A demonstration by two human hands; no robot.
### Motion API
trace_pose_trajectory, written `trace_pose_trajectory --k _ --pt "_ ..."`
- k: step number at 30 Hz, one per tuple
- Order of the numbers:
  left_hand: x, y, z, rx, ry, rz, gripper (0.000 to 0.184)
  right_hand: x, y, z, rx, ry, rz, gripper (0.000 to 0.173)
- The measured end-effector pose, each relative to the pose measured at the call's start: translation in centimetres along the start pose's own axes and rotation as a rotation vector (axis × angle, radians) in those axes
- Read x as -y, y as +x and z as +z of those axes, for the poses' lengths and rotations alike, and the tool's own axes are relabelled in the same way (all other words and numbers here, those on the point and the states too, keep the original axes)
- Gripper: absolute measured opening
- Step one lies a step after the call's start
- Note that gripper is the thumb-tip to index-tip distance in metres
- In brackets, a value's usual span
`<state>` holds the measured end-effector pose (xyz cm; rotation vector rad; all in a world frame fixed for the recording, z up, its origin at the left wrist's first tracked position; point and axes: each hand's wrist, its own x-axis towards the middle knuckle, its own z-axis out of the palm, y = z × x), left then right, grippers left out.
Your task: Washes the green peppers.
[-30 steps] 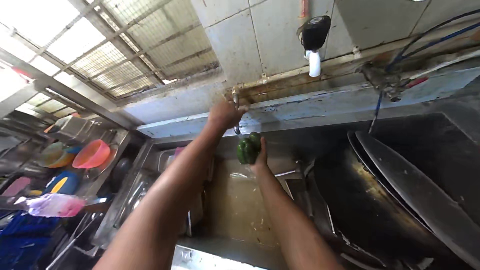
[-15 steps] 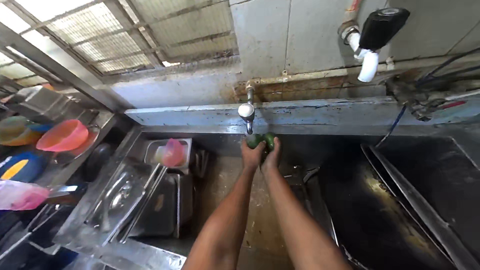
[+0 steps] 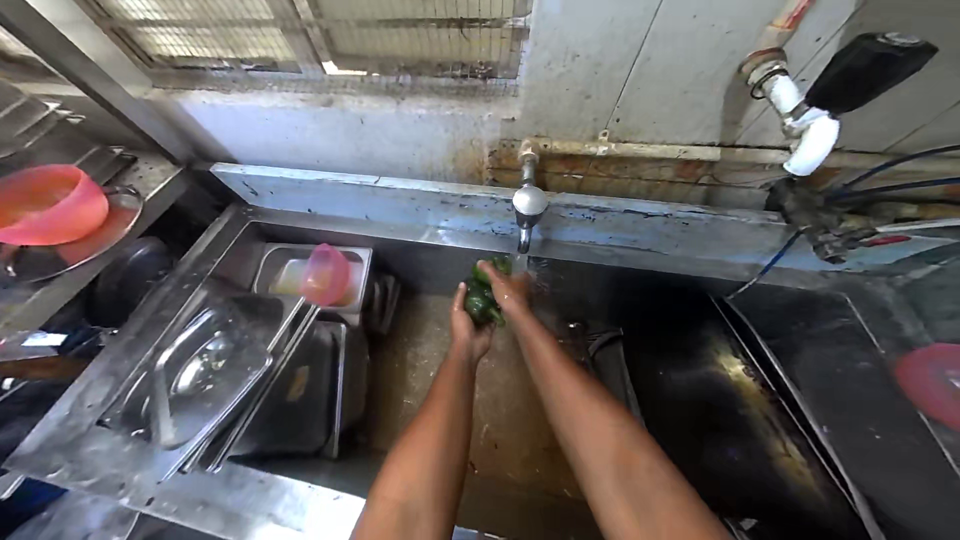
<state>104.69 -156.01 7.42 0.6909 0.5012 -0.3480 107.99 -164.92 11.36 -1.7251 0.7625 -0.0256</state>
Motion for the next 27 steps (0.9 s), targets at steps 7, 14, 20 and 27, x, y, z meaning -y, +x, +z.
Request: trace_pose_trajectory --k 7,14,20,27 --pt "-2.5 -1.4 -2.7 -0.111 -0.102 -0.109 0.061 -2.4 -0.9 -4.0 -0.068 -0.250 -0.262 0.087" --pt "-2.2 -1.7 -5.2 -0.132 -0.054 -0.103 0.055 0.1 -0.9 -4.7 0.066 -0.966 -0.487 0.079" --pt "-4.3 -2.6 -6.8 -0.084 0.045 -0.101 0.053 -2.3 -3.3 -6.9 0.269 -1.114 -0.855 0.075" --pt "-5.3 -2.7 -7.6 -0.098 -0.011 -0.088 0.058 -0.6 -2.0 -5.8 0.385 -1.265 -0.840 0.068"
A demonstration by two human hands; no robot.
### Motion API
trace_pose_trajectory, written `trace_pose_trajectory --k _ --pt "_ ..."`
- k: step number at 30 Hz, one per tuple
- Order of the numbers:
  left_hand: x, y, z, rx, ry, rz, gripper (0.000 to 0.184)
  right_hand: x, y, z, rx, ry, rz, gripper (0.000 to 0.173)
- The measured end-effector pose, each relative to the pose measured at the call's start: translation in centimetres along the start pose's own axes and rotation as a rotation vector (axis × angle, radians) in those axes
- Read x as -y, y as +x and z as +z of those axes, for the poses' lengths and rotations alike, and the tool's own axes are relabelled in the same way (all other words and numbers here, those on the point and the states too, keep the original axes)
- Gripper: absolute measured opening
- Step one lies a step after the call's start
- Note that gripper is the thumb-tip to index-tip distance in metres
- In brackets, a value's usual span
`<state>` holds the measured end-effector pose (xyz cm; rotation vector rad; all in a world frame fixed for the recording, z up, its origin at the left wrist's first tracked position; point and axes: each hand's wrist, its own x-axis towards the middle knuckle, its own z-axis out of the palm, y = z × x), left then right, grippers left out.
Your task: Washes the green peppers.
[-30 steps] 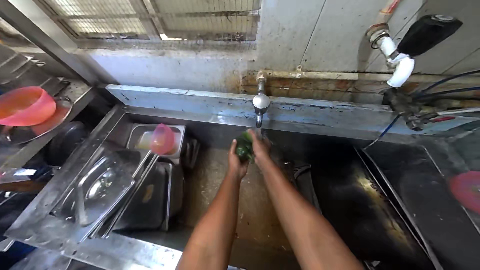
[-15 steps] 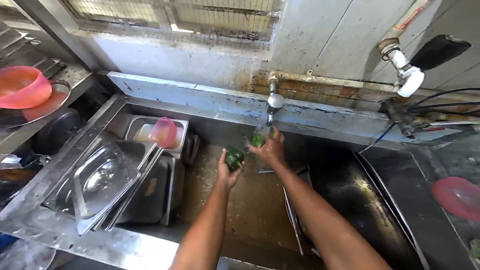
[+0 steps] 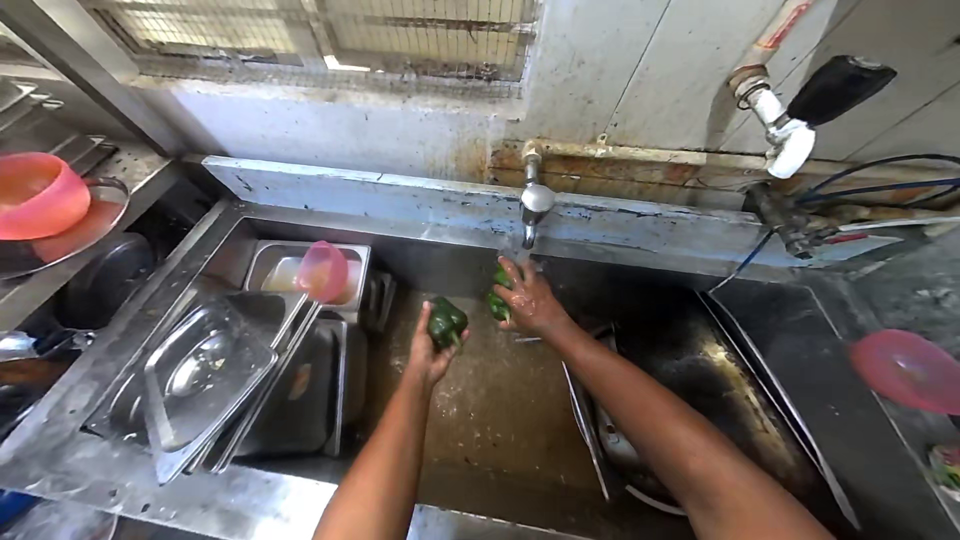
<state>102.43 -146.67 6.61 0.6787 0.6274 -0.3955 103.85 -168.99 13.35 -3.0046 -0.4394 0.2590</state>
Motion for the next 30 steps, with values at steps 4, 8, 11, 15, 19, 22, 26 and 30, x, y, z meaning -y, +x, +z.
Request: trace_pose_trajectory --k 4,8,11,15,19,22,26,30 --pt "-0.2 0.0 -0.3 -0.050 -0.015 0.014 0.066 0.8 -1.8 -0.1 -0.110 0.061 0.033 0.073" --pt "0.2 -0.2 0.0 -0.063 -0.127 -0.006 0.061 0.4 -0.8 0.4 -0.320 0.719 0.495 0.068" --pt "0.3 -0.4 0.3 0.023 -0.082 -0.002 0.055 1.1 1.4 1.0 -0.380 1.610 0.873 0.064" --pt "-0.5 -1.0 0.4 0.043 0.005 -0.034 0.058 3.2 3.2 2.0 -0.503 2.454 0.982 0.075" --pt "-1.4 -1.3 -0.6 0.025 -0.006 -0.022 0.059 4.8 4.3 2.6 -0.641 2.632 0.945 0.072" --pt "-1.7 -1.3 -1.1 0.023 -0.019 -0.029 0.057 4.8 4.3 2.7 -0.654 2.561 0.955 0.067" --pt "-1.5 -1.0 -0.5 0.022 -0.050 -0.045 0.051 3.7 3.6 2.6 -0.474 2.199 0.962 0.060" --pt "0.1 0.9 1.2 0.094 0.095 -0.096 0.042 1.5 0.4 1.3 -0.360 1.876 0.952 0.064"
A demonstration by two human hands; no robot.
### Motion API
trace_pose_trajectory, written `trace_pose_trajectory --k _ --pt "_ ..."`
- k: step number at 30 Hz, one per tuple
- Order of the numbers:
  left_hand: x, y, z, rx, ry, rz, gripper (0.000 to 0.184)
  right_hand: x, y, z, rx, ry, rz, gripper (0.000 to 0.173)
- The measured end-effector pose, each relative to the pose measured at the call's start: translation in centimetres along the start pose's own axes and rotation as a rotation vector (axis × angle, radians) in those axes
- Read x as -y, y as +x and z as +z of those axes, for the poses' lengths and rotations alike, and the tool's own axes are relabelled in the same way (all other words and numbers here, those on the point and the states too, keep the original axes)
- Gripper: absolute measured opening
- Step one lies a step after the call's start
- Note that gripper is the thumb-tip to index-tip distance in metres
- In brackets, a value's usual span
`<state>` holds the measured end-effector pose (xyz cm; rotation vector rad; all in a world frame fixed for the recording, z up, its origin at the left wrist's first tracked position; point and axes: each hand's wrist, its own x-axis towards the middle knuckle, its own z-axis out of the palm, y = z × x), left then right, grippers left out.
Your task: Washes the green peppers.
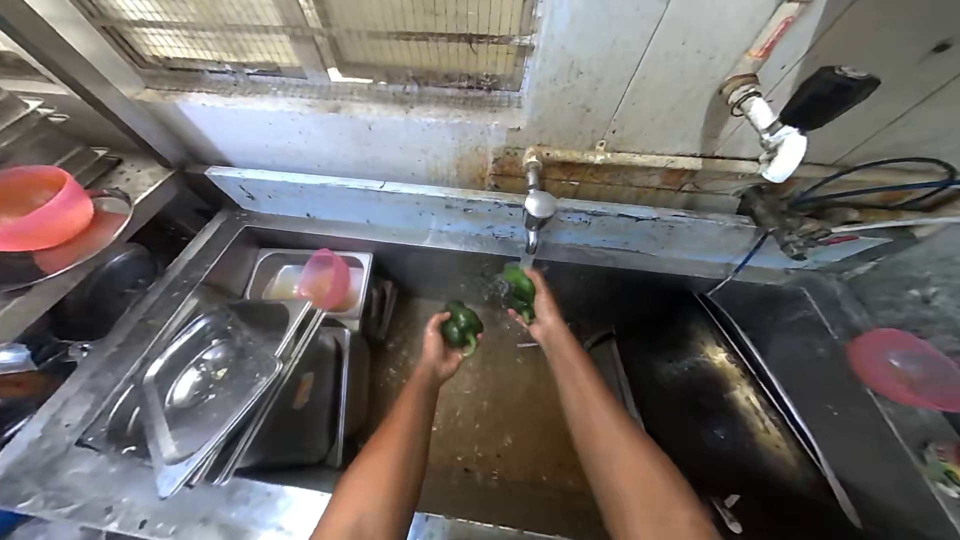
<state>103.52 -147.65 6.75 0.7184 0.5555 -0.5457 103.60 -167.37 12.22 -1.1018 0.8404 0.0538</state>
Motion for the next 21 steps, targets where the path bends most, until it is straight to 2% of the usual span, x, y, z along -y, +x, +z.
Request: trace_pose_trajectory --k 3,6,8,11,14,16,18,21 --pt "1.2 2.6 3.1 0.079 0.246 -0.077 0.041 1.9 -2.7 -3.8 -0.070 -0.029 -0.086 0.061" --pt "2.5 4.5 8.1 0.094 0.427 -0.160 0.057 2.6 -5.5 -7.5 -0.113 -0.009 -0.158 0.057" --pt "3.3 5.9 10.9 0.066 0.438 -0.193 0.065 2.7 -6.9 -9.2 -0.145 0.037 -0.172 0.053" --pt "4.4 6.7 13.6 0.047 0.342 -0.201 0.066 2.2 -8.6 -10.1 -0.208 0.098 -0.164 0.051" --pt "5.0 6.8 15.3 0.013 0.285 -0.145 0.058 1.6 -9.3 -9.9 -0.228 0.176 -0.142 0.051" --pt "5.1 6.5 15.5 0.014 0.297 -0.126 0.062 1.2 -9.4 -9.7 -0.215 0.202 -0.130 0.052" --pt "5.7 6.9 14.9 -0.005 0.446 -0.044 0.060 0.9 -9.2 -9.6 -0.194 0.223 -0.127 0.053" --pt "5.2 6.2 13.1 -0.007 0.728 0.134 0.074 0.7 -8.6 -9.3 -0.145 0.264 -0.128 0.055"
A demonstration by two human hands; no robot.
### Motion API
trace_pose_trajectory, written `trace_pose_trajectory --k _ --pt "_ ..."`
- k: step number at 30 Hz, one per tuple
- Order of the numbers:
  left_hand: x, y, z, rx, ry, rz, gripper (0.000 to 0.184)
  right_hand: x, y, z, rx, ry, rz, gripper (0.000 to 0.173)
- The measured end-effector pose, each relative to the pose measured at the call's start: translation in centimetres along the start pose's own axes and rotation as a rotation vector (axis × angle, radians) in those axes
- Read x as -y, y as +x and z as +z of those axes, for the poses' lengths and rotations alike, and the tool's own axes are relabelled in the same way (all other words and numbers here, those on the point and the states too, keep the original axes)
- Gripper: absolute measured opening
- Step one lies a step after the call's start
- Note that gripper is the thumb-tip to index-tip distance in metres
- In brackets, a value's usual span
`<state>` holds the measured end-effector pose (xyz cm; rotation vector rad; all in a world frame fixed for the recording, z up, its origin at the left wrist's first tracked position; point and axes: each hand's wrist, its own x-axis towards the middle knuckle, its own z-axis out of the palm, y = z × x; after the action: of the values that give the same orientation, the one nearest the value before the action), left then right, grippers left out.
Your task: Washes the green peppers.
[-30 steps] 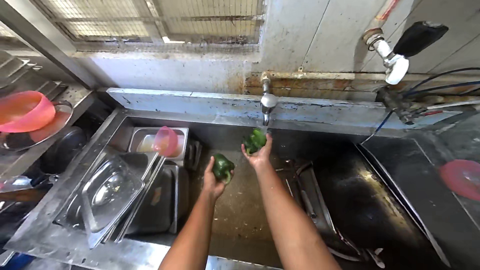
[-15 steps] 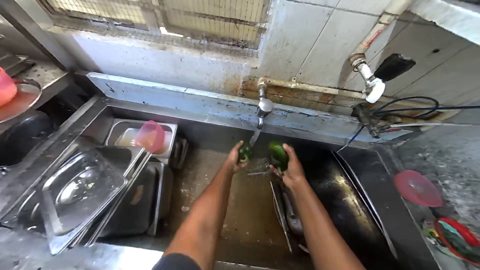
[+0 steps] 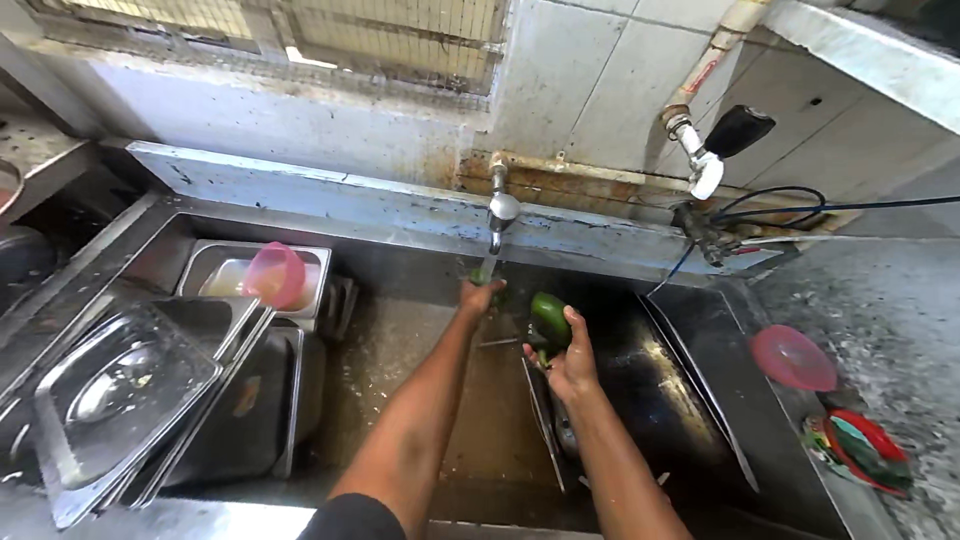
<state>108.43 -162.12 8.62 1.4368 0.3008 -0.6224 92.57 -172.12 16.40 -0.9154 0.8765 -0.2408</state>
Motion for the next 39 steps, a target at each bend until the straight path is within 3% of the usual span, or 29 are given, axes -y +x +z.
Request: trace_pose_trajectory --k 5,8,12,17,19,22,29,33,37,39 --pt "-0.1 -1.6 -4.0 0.086 0.297 0.222 0.077 -0.2 1.0 1.9 0.064 0.135 0.123 0.068" --pt "-1.0 -2.4 -5.9 0.162 0.381 0.243 0.079 -0.6 1.4 3.8 0.095 0.139 0.138 0.073" --pt "-0.9 -3.4 -7.5 0.159 0.285 0.241 0.075 -1.5 3.1 6.6 0.116 0.099 0.126 0.074" --pt "0.1 -6.1 -10.9 -0.033 0.053 0.077 0.070 -2.7 6.0 10.6 0.103 -0.027 0.274 0.079" --pt "0.6 -6.6 -12.5 -0.083 -0.009 0.037 0.066 -3.1 6.5 11.9 0.138 -0.047 0.283 0.073" --pt "1.1 -7.4 -14.6 -0.070 -0.050 0.019 0.061 -3.5 7.0 13.3 0.167 -0.152 0.256 0.067" --pt "2.2 -7.6 -16.6 -0.001 -0.115 -0.004 0.061 -3.4 7.7 13.7 0.153 -0.518 0.033 0.080" --pt "2.1 -7.1 -16.2 0.034 -0.119 -0.041 0.072 -3.8 5.3 9.9 0.312 -0.242 0.125 0.062" --pt "1.7 -7.3 -13.4 0.009 -0.016 0.005 0.071 -7.5 3.8 8.9 0.128 0.366 0.117 0.081" --pt "2.2 -8.0 -10.9 -0.014 -0.019 0.068 0.075 -8.8 3.7 9.4 0.079 0.483 0.083 0.080"
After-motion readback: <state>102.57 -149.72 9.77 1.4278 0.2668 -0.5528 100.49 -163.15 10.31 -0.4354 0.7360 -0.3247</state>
